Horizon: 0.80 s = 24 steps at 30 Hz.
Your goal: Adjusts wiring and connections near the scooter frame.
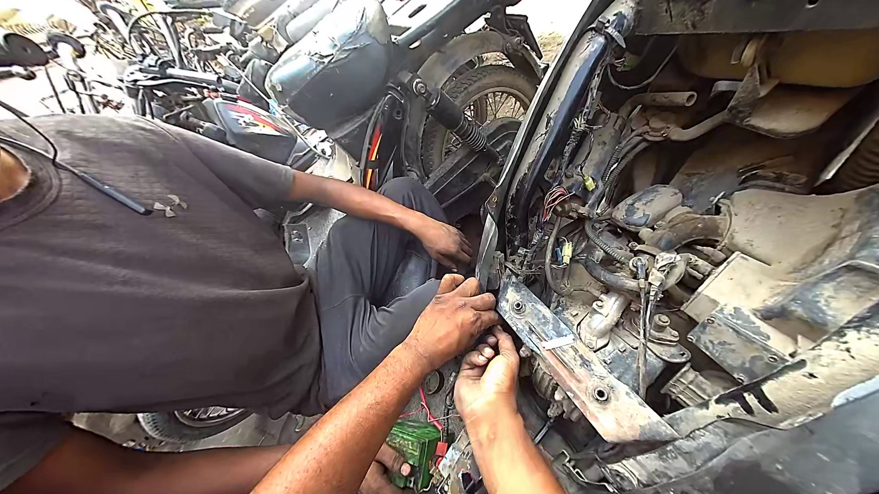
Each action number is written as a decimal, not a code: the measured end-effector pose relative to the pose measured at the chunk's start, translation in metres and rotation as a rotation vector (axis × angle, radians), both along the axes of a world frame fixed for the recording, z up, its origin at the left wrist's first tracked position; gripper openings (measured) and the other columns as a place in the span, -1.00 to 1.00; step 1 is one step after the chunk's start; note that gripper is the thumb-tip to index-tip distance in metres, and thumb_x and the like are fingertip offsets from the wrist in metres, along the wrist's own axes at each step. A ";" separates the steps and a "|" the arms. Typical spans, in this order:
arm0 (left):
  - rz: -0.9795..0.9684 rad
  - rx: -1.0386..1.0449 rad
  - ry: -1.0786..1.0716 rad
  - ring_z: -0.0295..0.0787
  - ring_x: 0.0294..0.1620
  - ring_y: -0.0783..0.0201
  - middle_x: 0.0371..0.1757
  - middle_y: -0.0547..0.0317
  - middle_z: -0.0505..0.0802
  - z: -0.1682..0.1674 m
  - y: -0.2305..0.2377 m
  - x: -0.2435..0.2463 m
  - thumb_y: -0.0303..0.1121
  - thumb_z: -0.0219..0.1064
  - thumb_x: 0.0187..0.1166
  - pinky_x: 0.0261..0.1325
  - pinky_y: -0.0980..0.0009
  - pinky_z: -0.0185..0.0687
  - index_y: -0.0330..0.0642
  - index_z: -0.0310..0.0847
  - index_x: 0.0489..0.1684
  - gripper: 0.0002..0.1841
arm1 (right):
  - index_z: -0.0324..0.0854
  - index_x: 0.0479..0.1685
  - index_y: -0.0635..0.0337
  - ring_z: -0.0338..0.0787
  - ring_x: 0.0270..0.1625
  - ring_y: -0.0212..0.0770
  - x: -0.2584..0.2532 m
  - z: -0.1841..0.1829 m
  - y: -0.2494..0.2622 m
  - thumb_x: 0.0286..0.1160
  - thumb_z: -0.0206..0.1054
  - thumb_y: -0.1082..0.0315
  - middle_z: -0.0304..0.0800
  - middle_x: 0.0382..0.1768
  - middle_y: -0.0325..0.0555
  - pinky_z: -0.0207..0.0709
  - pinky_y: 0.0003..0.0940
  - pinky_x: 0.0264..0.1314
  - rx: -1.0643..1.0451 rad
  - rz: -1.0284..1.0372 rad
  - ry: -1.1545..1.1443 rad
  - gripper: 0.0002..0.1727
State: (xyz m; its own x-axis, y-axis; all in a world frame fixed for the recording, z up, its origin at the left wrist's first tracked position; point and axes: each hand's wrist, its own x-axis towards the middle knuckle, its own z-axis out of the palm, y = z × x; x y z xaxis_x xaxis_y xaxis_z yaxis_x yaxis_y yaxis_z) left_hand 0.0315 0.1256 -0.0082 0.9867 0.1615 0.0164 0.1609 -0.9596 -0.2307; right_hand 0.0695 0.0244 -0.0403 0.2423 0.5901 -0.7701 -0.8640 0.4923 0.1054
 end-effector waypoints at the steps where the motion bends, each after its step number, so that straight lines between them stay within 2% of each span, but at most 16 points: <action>1: 0.002 0.001 0.000 0.62 0.04 0.29 -0.14 0.45 0.79 -0.001 0.000 0.000 -0.31 0.23 0.70 0.36 0.11 0.34 0.20 0.86 -0.23 -0.77 | 0.60 -0.19 0.09 0.38 -0.73 -0.41 -0.006 -0.004 -0.002 0.64 0.36 0.29 0.50 -0.54 -0.21 0.28 -0.61 -0.73 -0.123 0.032 -0.120 -0.90; 3: 0.000 0.026 0.003 0.61 0.03 0.30 -0.15 0.46 0.77 -0.001 0.001 0.001 -0.28 0.22 0.71 0.37 0.12 0.33 0.21 0.83 -0.25 -0.77 | 0.66 0.01 0.26 0.48 -0.71 -0.27 -0.019 -0.017 -0.003 0.50 0.51 0.43 0.68 -0.42 0.01 0.38 -0.47 -0.74 -0.301 0.030 -0.362 -0.78; 5: -0.004 0.040 0.017 0.61 0.02 0.30 -0.16 0.46 0.77 0.001 0.000 0.002 -0.29 0.22 0.71 0.37 0.12 0.34 0.20 0.82 -0.27 -0.77 | 0.66 0.04 0.32 0.53 -0.72 -0.23 -0.026 -0.024 -0.002 0.39 0.57 0.51 0.72 -0.44 0.08 0.43 -0.41 -0.77 -0.359 -0.009 -0.492 -0.71; 9: -0.008 0.072 0.049 0.61 0.04 0.28 -0.14 0.43 0.77 0.004 -0.002 0.005 -0.30 0.20 0.72 0.39 0.13 0.32 0.20 0.82 -0.27 -0.75 | 0.73 -0.11 0.30 0.56 -0.75 -0.19 -0.025 -0.026 0.005 0.32 0.64 0.47 0.68 -0.56 0.03 0.51 -0.36 -0.77 -0.431 -0.062 -0.587 -0.76; 12: -0.010 0.120 0.066 0.62 0.07 0.26 -0.10 0.41 0.78 0.004 -0.005 0.006 -0.32 0.19 0.72 0.44 0.11 0.32 0.20 0.83 -0.25 -0.75 | 0.74 -0.14 0.32 0.58 -0.77 -0.16 -0.026 -0.034 0.005 0.31 0.65 0.46 0.67 -0.59 0.04 0.52 -0.33 -0.81 -0.450 -0.068 -0.645 -0.76; 18: 0.027 0.129 0.069 0.62 0.11 0.24 -0.07 0.39 0.78 0.003 -0.012 0.007 -0.31 0.22 0.70 0.47 0.10 0.30 0.18 0.84 -0.25 -0.77 | 0.77 -0.13 0.32 0.60 -0.77 -0.16 -0.027 -0.038 0.006 0.31 0.65 0.46 0.75 -0.55 0.06 0.53 -0.33 -0.83 -0.448 -0.081 -0.702 -0.78; 22: 0.028 0.104 0.065 0.62 0.11 0.22 -0.08 0.39 0.79 0.002 -0.012 0.006 -0.29 0.24 0.69 0.45 0.10 0.30 0.18 0.86 -0.26 -0.78 | 0.83 0.00 0.29 0.58 -0.79 -0.17 -0.028 -0.040 0.006 0.39 0.61 0.43 0.78 -0.50 0.07 0.50 -0.33 -0.86 -0.430 -0.059 -0.724 -0.76; 24: 0.023 0.105 0.050 0.62 0.11 0.22 -0.07 0.39 0.80 0.002 -0.012 0.005 -0.30 0.26 0.67 0.44 0.09 0.32 0.18 0.86 -0.27 -0.78 | 0.84 -0.02 0.29 0.55 -0.82 -0.17 -0.026 -0.040 0.006 0.43 0.59 0.40 0.76 -0.54 0.07 0.49 -0.31 -0.88 -0.437 -0.037 -0.744 -0.78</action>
